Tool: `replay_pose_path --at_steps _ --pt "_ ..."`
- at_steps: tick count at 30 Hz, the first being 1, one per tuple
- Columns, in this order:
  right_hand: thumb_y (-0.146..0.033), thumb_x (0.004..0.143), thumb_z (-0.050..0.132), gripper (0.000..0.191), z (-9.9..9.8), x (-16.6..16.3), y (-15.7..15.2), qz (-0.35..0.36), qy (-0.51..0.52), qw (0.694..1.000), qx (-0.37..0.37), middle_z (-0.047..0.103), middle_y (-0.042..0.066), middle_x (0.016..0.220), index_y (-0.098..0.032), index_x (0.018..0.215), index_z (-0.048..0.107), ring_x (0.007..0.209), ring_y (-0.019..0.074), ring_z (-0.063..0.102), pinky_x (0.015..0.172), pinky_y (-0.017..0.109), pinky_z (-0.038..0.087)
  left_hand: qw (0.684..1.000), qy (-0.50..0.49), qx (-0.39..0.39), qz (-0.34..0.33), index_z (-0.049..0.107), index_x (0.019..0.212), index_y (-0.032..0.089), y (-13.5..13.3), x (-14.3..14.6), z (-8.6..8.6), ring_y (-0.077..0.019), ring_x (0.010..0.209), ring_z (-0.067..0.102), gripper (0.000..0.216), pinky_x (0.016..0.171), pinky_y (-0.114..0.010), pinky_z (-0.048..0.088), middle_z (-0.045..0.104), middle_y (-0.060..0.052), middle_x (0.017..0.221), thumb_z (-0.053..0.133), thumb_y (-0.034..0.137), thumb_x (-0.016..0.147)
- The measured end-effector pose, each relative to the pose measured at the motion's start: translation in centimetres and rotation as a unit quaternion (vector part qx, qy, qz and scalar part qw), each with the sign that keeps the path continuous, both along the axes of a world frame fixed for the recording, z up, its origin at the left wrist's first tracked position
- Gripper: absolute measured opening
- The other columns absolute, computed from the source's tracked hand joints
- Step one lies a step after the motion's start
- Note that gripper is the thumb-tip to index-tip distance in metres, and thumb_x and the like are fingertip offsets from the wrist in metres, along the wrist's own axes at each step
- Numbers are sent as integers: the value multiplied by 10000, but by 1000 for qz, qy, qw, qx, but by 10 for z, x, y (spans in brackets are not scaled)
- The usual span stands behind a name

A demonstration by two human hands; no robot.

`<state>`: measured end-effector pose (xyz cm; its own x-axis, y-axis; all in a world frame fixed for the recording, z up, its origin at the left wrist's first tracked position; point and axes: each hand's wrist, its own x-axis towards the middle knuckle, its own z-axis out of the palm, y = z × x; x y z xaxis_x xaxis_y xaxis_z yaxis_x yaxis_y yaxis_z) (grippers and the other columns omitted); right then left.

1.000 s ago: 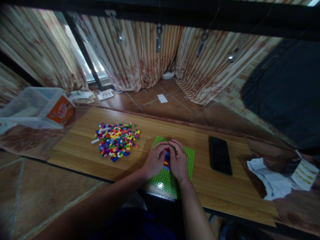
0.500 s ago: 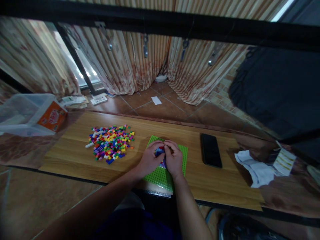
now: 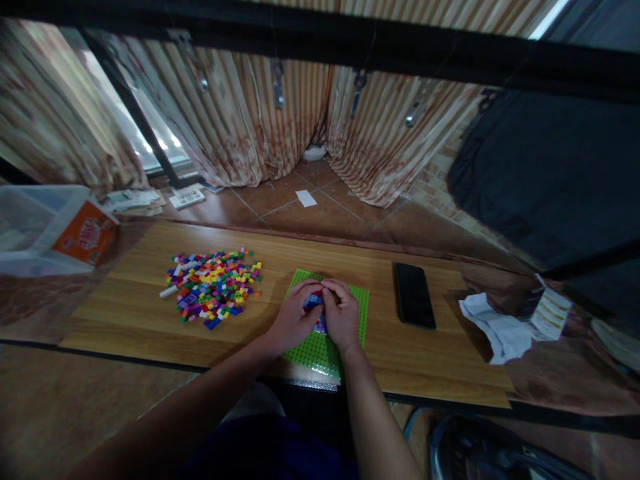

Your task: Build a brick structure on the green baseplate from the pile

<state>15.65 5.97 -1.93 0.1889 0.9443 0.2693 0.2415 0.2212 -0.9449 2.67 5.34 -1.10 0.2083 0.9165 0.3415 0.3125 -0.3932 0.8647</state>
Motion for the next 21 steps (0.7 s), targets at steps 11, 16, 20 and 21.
replay_pose_path --at_steps 11,16,20,21 --pt "-305 847 587 180 0 0 -1 -7 -10 1000 5 690 55 1009 -230 918 734 1018 190 618 970 394 458 1000 7 -11 0 605 1130 184 0 -1 4 -219 1208 515 304 1089 -436 405 592 -96 1234 487 101 862" --pt "-304 845 590 180 0 0 -1 -6 -15 1000 5 688 57 1014 -228 925 733 1008 189 620 970 393 457 1000 3 -5 -2 607 1134 178 0 -2 4 -217 1197 524 307 1078 -425 413 599 -101 1234 478 100 867" --pt "-303 849 584 189 0 0 -1 -8 -16 1000 6 686 59 1017 -224 937 731 1006 189 621 964 390 460 1000 5 -4 -5 611 1134 176 0 -2 3 -214 1191 529 305 1074 -419 416 606 -99 1227 472 103 873" --pt "-306 850 582 192 1 0 -2 -9 -16 1000 7 686 59 1014 -223 938 731 1005 190 620 961 390 461 1000 5 -4 -4 611 1136 176 0 -2 3 -212 1194 527 308 1076 -419 415 607 -98 1226 467 101 875"
